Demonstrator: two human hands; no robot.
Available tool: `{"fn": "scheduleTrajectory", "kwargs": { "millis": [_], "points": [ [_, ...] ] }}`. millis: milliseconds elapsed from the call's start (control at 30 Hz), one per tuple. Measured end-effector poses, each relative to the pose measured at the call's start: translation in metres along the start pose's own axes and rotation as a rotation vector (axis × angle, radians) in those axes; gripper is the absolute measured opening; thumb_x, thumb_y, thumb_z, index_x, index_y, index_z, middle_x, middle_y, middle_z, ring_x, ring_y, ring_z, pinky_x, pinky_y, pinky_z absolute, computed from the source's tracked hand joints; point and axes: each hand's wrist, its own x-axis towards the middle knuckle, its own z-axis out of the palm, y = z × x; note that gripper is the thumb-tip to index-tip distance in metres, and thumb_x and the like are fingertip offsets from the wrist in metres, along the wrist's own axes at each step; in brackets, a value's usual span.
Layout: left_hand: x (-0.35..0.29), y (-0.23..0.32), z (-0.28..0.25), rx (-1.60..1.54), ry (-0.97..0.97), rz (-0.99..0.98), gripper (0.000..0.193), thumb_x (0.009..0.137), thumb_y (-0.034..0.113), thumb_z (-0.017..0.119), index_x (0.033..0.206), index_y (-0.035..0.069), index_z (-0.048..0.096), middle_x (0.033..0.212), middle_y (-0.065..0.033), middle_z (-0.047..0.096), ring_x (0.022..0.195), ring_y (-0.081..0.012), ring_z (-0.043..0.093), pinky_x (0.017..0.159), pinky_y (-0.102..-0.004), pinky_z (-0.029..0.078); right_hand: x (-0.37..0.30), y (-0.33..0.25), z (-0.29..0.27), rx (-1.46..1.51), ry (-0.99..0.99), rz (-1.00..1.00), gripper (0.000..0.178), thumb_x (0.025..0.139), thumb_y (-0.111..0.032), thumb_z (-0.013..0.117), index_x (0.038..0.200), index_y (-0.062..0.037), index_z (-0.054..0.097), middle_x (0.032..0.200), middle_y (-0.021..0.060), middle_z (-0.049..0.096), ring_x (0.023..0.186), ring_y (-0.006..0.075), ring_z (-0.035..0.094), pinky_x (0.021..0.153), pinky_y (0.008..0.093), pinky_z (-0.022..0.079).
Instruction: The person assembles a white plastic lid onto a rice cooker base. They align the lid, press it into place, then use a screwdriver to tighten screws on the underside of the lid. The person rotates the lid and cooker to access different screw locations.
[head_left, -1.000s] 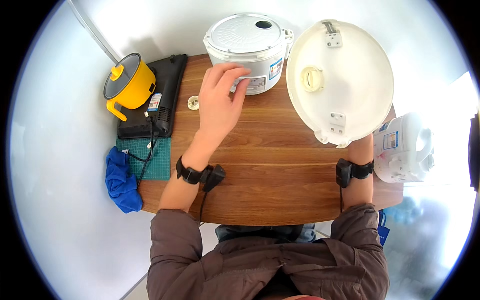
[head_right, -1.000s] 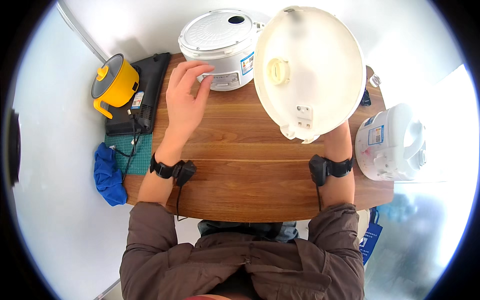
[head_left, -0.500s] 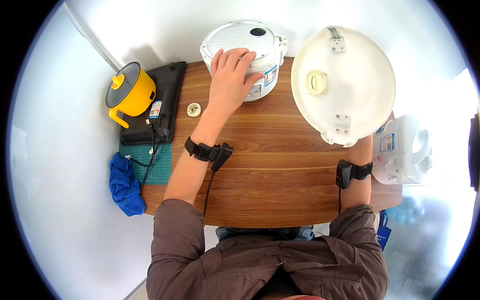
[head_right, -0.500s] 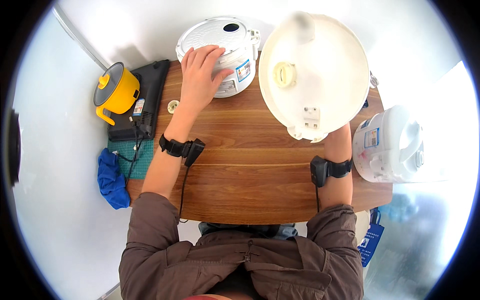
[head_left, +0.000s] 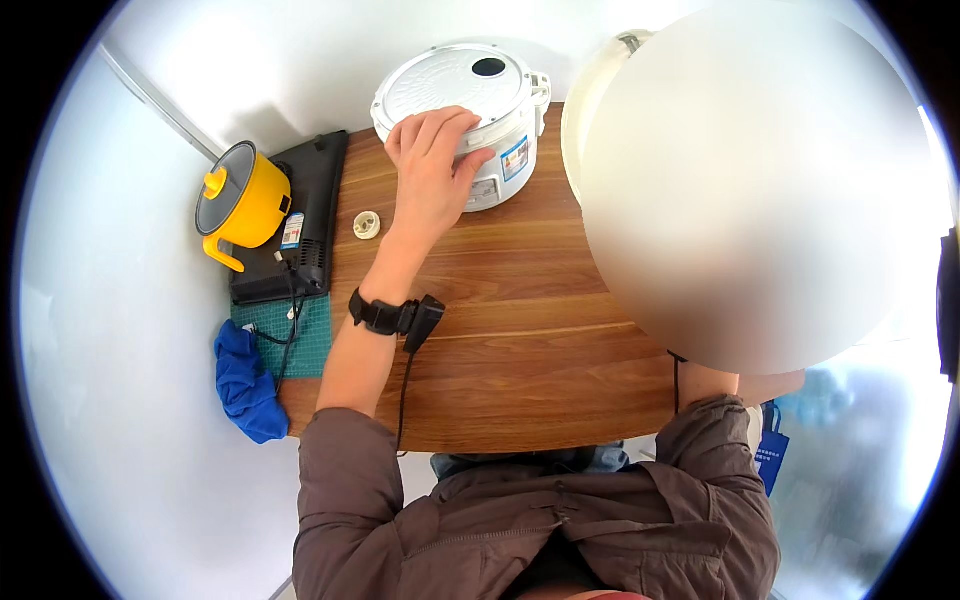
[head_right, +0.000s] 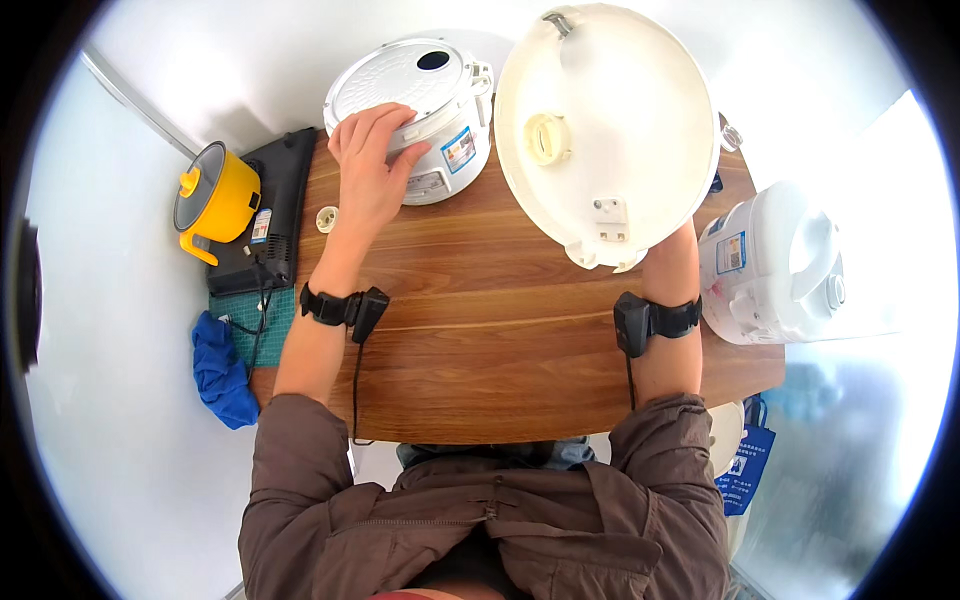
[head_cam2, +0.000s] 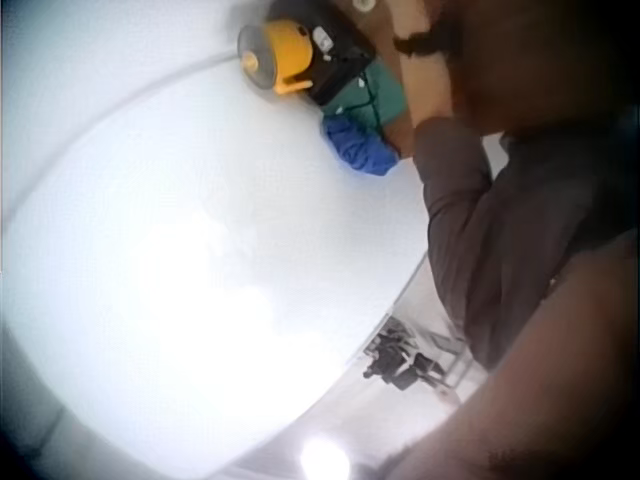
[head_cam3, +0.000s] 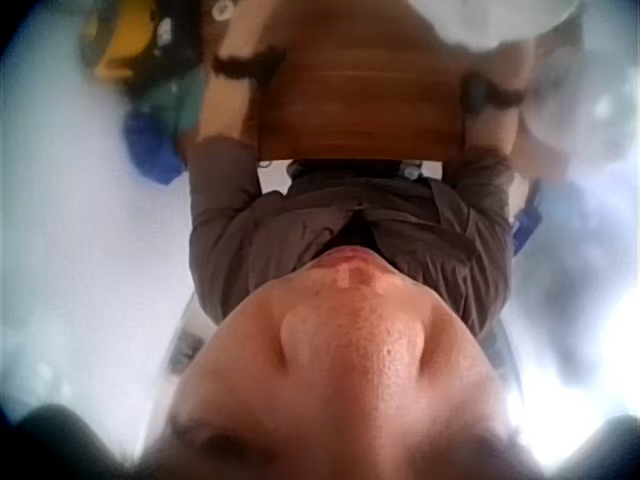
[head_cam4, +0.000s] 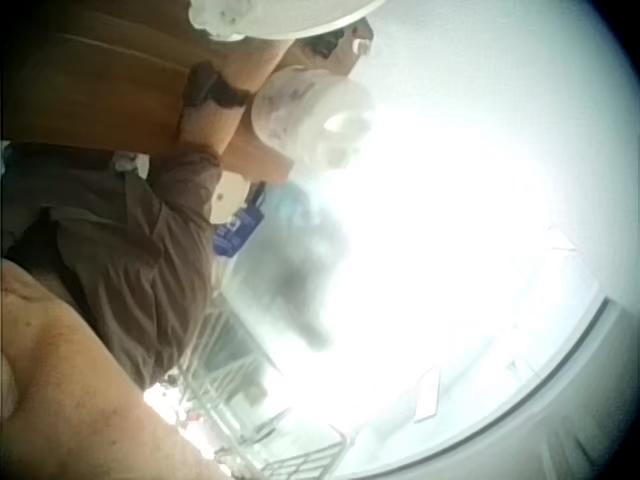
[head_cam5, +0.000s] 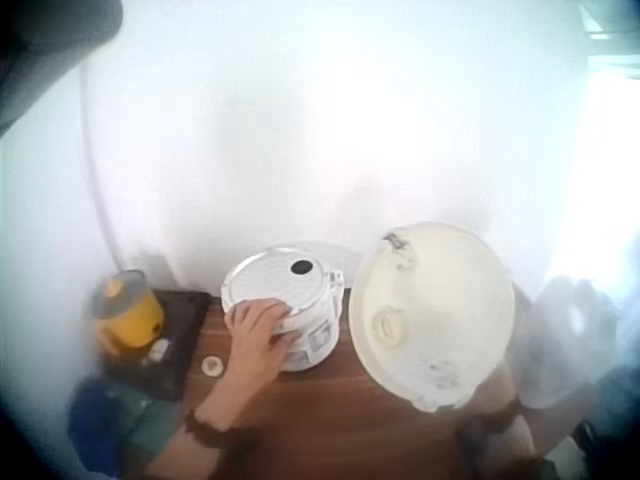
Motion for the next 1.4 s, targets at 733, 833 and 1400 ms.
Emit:
{"fn": "scheduleTrajectory", "kwargs": {
  "millis": [733,833,1400],
  "points": [
    [-0.057,0.089,-0.058,-0.183,-0.159,0.126,0.045,0.079,0.029,0.08,0.118,0.011,0.066,0.122,-0.0001,0.065,0.115,-0.0213,0.057,0.103,-0.0412,0.032,0.044,-0.033,-0.042,-0.02,0.118,0.138,0.035,0.083,-0.014,0.076,0.113,0.0012,0.067,0.094,0.0049,0.067,0.082,0.0121,0.062,0.073,0.0285,0.051],
    [-0.058,0.092,-0.059,-0.161,-0.16,0.146,0.048,0.079,0.034,0.08,0.119,0.011,0.066,0.123,-0.0009,0.065,0.115,-0.0212,0.057,0.104,-0.0416,0.031,0.077,-0.06,-0.037,-0.006,0.099,0.107,0.034,0.083,-0.015,0.076,0.112,0.0008,0.068,0.09,0.0035,0.066,0.079,0.0113,0.06,0.071,0.0284,0.051],
    [-0.033,0.004,-0.046,-0.837,0.118,-0.556,0.046,0.109,0.036,0.043,0.138,0.001,0.054,0.138,-0.0139,0.059,0.131,-0.0236,0.053,0.111,-0.0362,0.039,0.169,-0.119,0.036,-0.178,-0.384,-0.047,0.03,0.082,-0.019,0.073,0.108,-0.0031,0.071,0.077,0.0011,0.064,0.071,0.0093,0.055,0.066,0.0291,0.048]
  ]
}}
